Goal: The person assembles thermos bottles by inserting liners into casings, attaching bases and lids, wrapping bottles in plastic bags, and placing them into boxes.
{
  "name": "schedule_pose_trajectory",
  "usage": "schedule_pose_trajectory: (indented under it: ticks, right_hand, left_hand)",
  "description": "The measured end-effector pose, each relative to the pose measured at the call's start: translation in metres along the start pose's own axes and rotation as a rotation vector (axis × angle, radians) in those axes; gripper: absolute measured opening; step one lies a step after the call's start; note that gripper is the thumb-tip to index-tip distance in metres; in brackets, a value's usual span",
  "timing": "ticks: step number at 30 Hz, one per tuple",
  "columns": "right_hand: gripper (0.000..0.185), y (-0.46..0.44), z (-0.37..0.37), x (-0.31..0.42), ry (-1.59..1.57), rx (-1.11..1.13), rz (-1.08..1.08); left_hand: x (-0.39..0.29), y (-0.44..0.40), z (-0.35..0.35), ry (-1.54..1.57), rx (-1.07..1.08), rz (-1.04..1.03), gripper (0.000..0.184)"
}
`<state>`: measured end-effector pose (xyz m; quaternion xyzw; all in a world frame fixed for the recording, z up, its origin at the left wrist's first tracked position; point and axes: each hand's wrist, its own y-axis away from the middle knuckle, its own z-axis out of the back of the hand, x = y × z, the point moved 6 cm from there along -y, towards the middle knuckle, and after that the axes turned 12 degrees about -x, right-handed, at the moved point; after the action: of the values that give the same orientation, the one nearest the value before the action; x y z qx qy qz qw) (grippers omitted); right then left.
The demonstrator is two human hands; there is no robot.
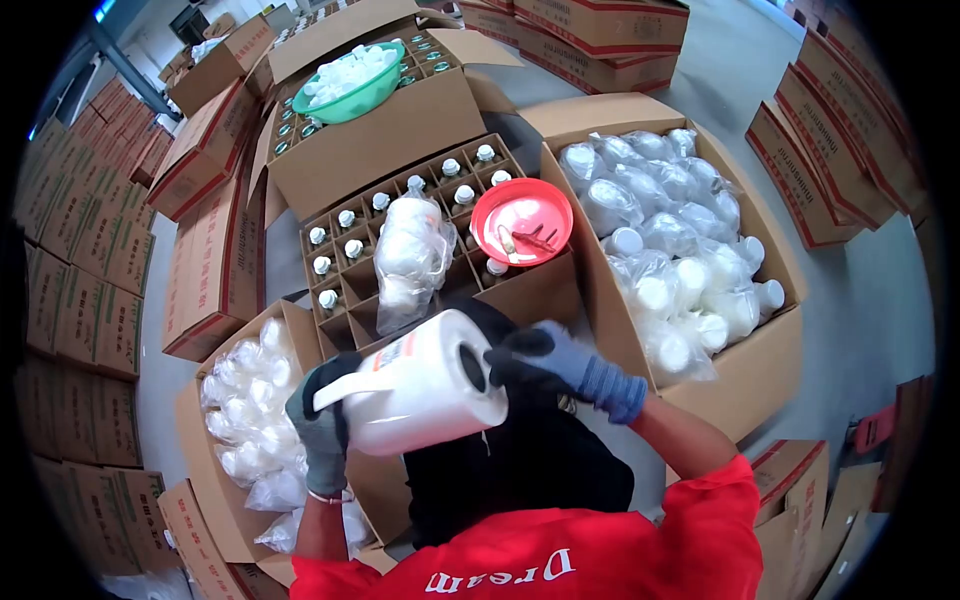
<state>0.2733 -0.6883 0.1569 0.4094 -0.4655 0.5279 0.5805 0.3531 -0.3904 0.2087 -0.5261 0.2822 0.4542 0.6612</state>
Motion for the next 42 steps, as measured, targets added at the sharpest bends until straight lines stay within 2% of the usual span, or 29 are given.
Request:
schedule_pose_trajectory:
  ticks: [3, 4, 5, 6, 7, 8, 10, 12, 13, 14, 16, 17, 18, 20, 21, 23, 24, 26, 27, 28, 30, 32, 34, 35, 38, 39, 40, 41, 42]
  right_hand:
    - [0.034, -0.060, 0.053, -0.034, -0.210, -0.243, -0.203]
    - [0.031, -0.093, 0.071, -0.055, 0.106, -0.313, -0.146]
    - [0.041, -0.124, 0.080, -0.079, 0.467, -0.353, -0.134]
    - [0.040, -0.152, 0.084, -0.110, 0.637, -0.408, -0.009]
    - [0.039, -0.183, 0.083, -0.158, 0.973, -0.342, -0.084]
    - [0.042, -0.200, 0.075, -0.179, 1.227, -0.386, -0.057]
    - [0.040, -0.234, 0.065, -0.235, 1.494, -0.265, -0.112]
    - [0.032, -0.242, 0.058, -0.252, 1.556, -0.145, -0.257]
    - [0.030, -0.257, 0.056, -0.288, 1.579, -0.129, -0.275]
    - [0.028, -0.258, 0.050, -0.288, 1.625, -0.084, -0.151]
    - [0.034, -0.239, 0.045, -0.205, 1.329, -0.213, -0.171]
    - [0.037, -0.240, 0.042, -0.194, 1.141, -0.251, -0.140]
    - [0.041, -0.241, 0.043, -0.172, 0.956, -0.292, -0.109]
    - [0.046, -0.209, 0.018, -0.098, 0.208, -0.100, 0.113]
    - [0.047, -0.179, 0.005, -0.060, 0.030, -0.014, 0.070]
    - [0.042, -0.132, -0.019, 0.012, -0.006, 0.140, 0.389]
    - [0.036, -0.110, -0.030, 0.044, 0.142, 0.210, 0.749]
    - [0.041, -0.075, -0.053, 0.082, 0.416, 0.304, 1.169]
    - [0.045, -0.064, -0.057, 0.087, 0.500, 0.302, 1.288]
    - [0.044, -0.063, -0.059, 0.085, 0.468, 0.330, 1.286]
    - [0.044, -0.063, -0.064, 0.081, 0.403, 0.390, 1.282]
    - [0.044, -0.054, -0.068, 0.079, 0.446, 0.443, 1.284]
    - [0.046, -0.043, -0.072, 0.079, 0.522, 0.470, 1.323]
    - [0.043, -0.040, -0.070, 0.080, 0.477, 0.476, 1.288]
    - [0.036, -0.045, -0.070, 0.055, 0.311, 0.437, 0.499]
    - [0.033, -0.044, -0.068, 0.042, 0.181, 0.210, 0.536]
    - [0.031, -0.047, -0.067, 0.028, 0.090, 0.145, 0.333]
    - [0.032, -0.046, -0.066, 0.019, 0.010, 0.158, 0.218]
    - [0.033, -0.045, -0.064, 0.015, -0.064, 0.169, 0.109]
  left_hand:
    - [0.044, 0.009, 0.026, 0.010, -0.116, 0.285, 0.020]
    - [0.059, 0.013, 0.035, -0.108, -0.139, 0.303, 0.021]
    - [0.071, 0.017, 0.039, -0.095, -0.130, 0.365, 0.022]
    - [0.079, 0.018, 0.042, -0.079, -0.125, 0.424, 0.023]
    - [0.081, 0.017, 0.040, -0.071, -0.107, 0.418, 0.024]
    - [0.082, 0.016, 0.038, -0.065, -0.092, 0.409, 0.025]
    - [0.104, 0.021, 0.042, -0.002, -0.105, 0.514, 0.027]
    - [0.107, 0.019, 0.042, -0.043, -0.094, 0.529, 0.029]
    - [0.096, 0.014, 0.039, -0.107, -0.082, 0.500, 0.029]
    - [0.094, 0.011, 0.038, -0.139, -0.068, 0.462, 0.029]
    - [0.121, 0.015, 0.048, -0.123, -0.074, 0.562, 0.028]
    - [0.120, 0.009, 0.046, -0.172, -0.025, 0.497, 0.027]
    - [0.124, 0.008, 0.043, -0.053, -0.063, 0.584, 0.024]
    - [0.099, -0.008, 0.028, -0.357, 0.189, 0.219, 0.020]
    - [0.102, -0.010, 0.026, -0.288, 0.183, 0.298, 0.019]
    - [0.112, -0.011, 0.021, -0.145, 0.173, 0.448, 0.019]
    - [0.113, -0.011, 0.018, -0.160, 0.213, 0.387, 0.019]
    - [0.116, -0.011, 0.013, -0.163, 0.275, 0.295, 0.019]
    - [0.116, -0.011, 0.010, -0.149, 0.301, 0.266, 0.020]
    - [0.116, -0.010, 0.007, -0.103, 0.314, 0.271, 0.021]
    - [0.124, -0.010, 0.004, 0.026, 0.328, 0.425, 0.021]
    - [0.148, -0.001, 0.004, 0.188, 0.324, 0.733, 0.021]
    - [0.155, -0.001, 0.002, 0.011, 0.368, 0.379, 0.019]
    - [0.151, 0.001, 0.001, -0.031, 0.401, 0.282, 0.018]
    - [0.081, -0.013, 0.003, -0.117, 0.305, 0.170, 0.017]
    - [0.079, -0.012, 0.011, -0.103, 0.154, 0.192, 0.018]
    - [0.073, -0.012, 0.020, -0.091, 0.006, 0.221, 0.019]
    - [0.057, -0.013, 0.022, -0.124, -0.036, 0.063, 0.022]
    - [0.052, -0.013, 0.021, -0.134, -0.049, 0.000, 0.023]
